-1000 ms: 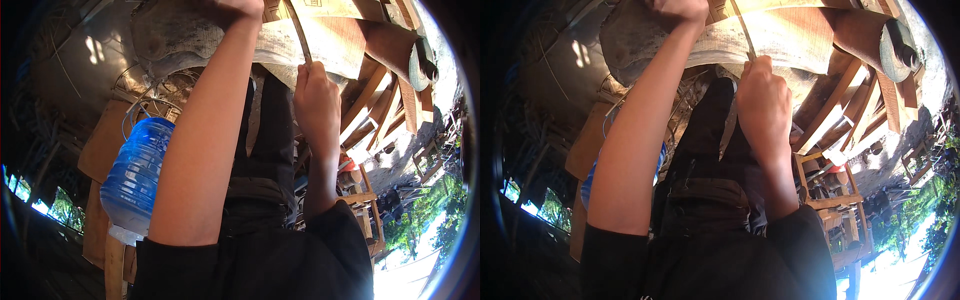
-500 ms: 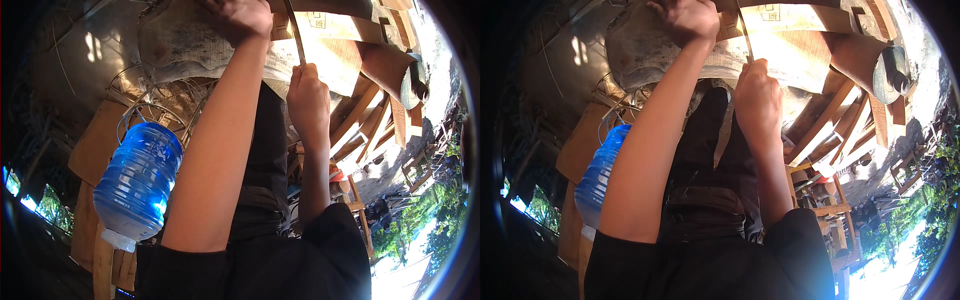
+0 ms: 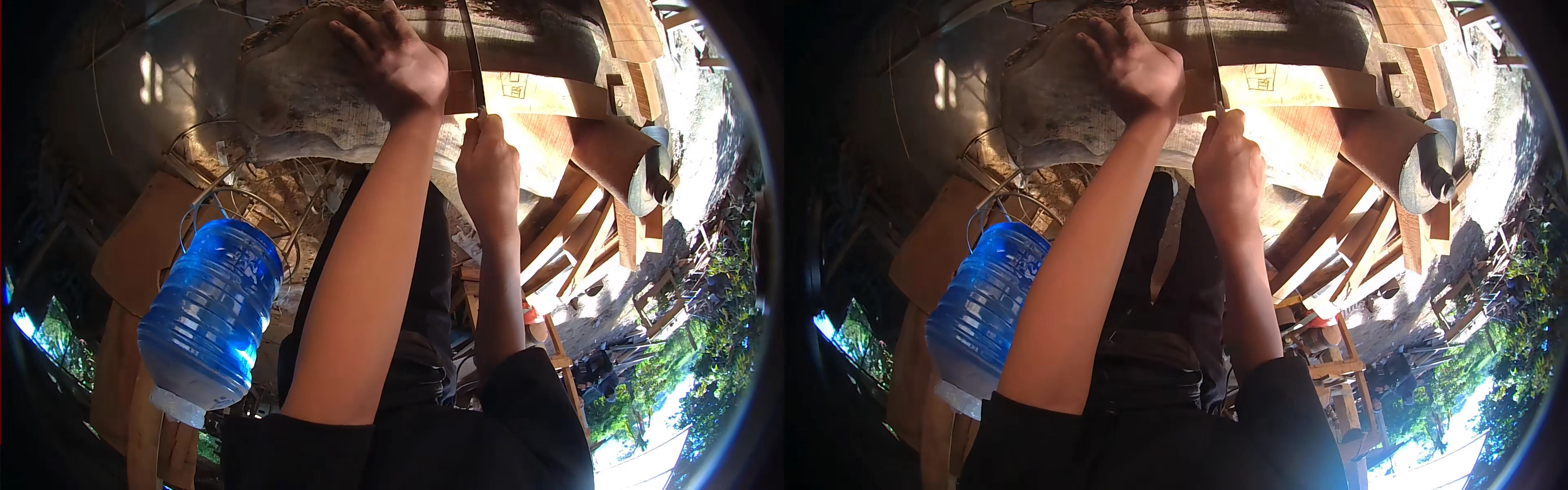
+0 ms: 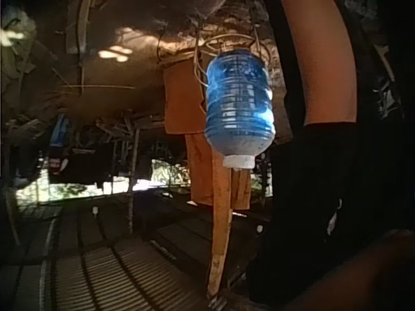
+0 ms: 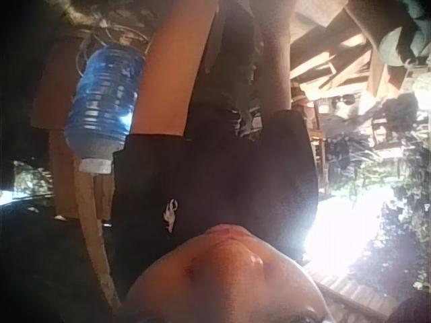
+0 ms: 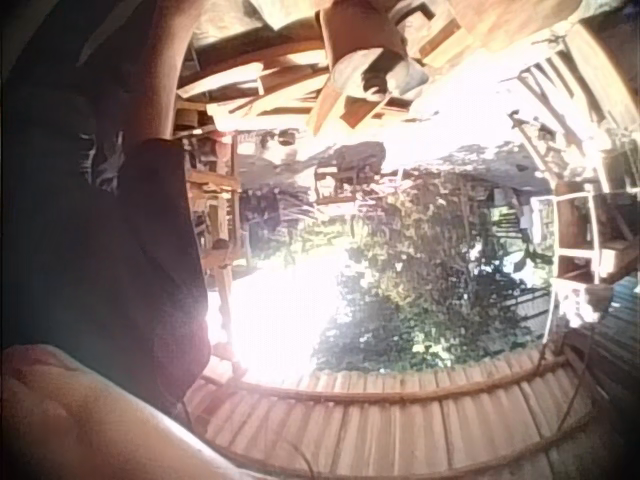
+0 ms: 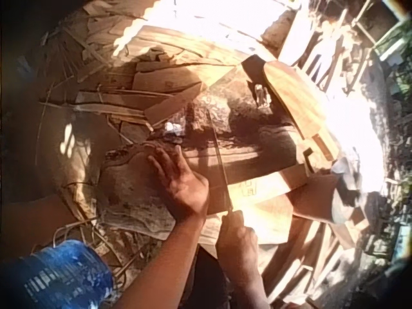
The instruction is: Manually saw through a piece of lumber on a workshop bench.
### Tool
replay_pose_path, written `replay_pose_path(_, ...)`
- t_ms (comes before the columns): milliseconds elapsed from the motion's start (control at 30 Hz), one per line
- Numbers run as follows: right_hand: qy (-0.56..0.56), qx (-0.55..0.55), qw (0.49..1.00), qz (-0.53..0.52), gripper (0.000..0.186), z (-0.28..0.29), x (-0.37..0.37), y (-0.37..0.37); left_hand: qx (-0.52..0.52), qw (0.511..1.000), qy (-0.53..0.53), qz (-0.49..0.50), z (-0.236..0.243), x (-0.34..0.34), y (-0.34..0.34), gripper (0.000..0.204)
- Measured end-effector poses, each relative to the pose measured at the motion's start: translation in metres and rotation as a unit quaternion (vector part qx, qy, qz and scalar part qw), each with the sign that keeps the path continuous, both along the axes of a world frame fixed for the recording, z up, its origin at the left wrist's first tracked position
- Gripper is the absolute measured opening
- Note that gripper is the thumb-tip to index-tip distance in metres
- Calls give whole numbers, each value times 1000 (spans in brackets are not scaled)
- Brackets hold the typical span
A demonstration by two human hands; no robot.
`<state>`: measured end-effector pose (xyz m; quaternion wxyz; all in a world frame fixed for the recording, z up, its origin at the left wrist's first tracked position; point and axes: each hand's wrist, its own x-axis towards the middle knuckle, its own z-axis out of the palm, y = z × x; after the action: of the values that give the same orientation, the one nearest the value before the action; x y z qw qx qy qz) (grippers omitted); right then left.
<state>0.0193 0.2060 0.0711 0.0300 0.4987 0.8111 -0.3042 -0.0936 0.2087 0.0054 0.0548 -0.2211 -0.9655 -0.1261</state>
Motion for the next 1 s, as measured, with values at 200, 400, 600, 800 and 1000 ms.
replay_pose_path(200, -81, -100, 991, -29, 18, 41, 46, -45, -25, 989, 146, -10, 2, -9, -15, 37)
replay_pose_path(400, -22, -23, 999, -13, 18, 3, 12, -3, 41, 998, -42, 5, 12, 2, 6, 52)
replay_pose_path(600, -67, -52, 996, -7, 19, 38, 39, -29, 37, 998, -34, 25, 15, -1, -1, 51)
replay_pose_path(800, -40, -88, 995, -2, 20, 22, 24, -19, 23, 1000, -14, 13, 9, -5, -9, 52)
replay_pose_path(1000, -42, -50, 998, 11, 17, 14, 21, -14, 34, 999, -19, 16, 1, -2, -6, 52)
